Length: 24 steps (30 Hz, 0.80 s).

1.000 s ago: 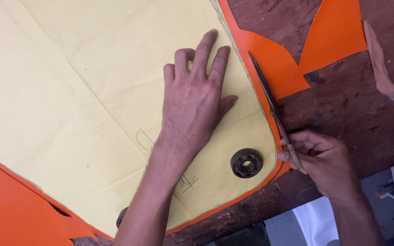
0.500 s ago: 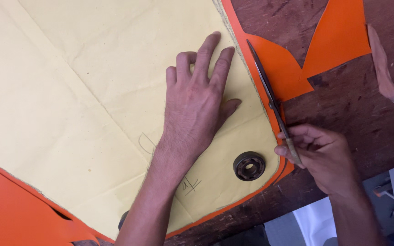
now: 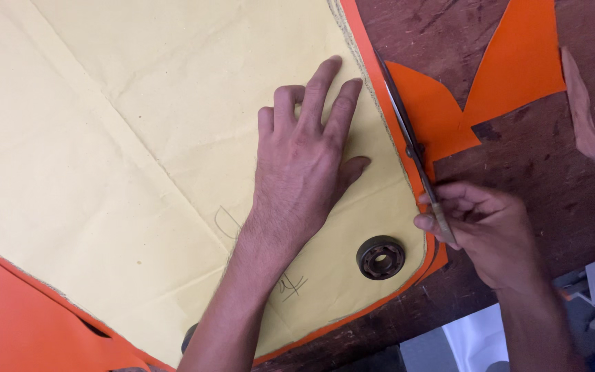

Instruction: The person cuts orange synthetic fabric using shears, following a yellow paper template secured with metal weights. They then mark the fabric with a white pen after removing the template.

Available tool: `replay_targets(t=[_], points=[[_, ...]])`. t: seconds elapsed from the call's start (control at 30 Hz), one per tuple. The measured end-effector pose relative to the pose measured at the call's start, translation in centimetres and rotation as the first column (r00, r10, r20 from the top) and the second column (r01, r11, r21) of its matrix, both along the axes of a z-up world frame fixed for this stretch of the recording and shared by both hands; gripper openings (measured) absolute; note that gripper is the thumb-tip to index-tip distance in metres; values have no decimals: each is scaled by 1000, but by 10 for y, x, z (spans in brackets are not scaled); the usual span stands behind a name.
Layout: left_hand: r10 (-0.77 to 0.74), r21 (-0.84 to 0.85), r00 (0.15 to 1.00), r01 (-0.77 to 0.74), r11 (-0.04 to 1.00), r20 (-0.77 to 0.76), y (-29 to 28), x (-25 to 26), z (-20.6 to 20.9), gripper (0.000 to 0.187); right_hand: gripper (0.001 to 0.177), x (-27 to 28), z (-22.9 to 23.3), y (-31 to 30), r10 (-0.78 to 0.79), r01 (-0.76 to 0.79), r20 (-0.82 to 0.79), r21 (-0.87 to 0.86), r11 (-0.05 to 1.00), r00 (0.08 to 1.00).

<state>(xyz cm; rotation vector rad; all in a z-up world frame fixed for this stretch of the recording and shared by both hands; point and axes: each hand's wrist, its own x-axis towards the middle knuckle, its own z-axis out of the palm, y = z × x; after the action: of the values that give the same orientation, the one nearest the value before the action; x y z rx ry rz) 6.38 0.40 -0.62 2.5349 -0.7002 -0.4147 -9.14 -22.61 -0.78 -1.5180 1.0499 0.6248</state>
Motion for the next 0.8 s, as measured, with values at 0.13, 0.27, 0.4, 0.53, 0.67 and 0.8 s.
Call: replay_targets(t=[0.13,0.27,0.4,0.53,0.67,0.8], points=[[-1,-1,1000,1,1000,-6,1,1,0,97,31,-3,-2,-4,1,-1,10,11,1000,1000],[-3,10,1000,3,1000,-16,0,2,2,96,33,2,-1,-4,32,-38,113,51,998,993],[0,-5,1000,0,1000,-30,1,2,4,96,32,18,-1,0,10,-16,97,61,998,995],[8,-9,999,-8,1000,-53,0,4,5,96,32,26,-1,6,-4,1,70,36,999,998],[0,-9,999,-1,1000,-47,2,3,5,95,31,25,-2,6,-16,12,75,58,998,997],[4,-13,999,-5,1000,-53,2,4,6,95,34,27,-1,5,-11,4,81,91,996,997]])
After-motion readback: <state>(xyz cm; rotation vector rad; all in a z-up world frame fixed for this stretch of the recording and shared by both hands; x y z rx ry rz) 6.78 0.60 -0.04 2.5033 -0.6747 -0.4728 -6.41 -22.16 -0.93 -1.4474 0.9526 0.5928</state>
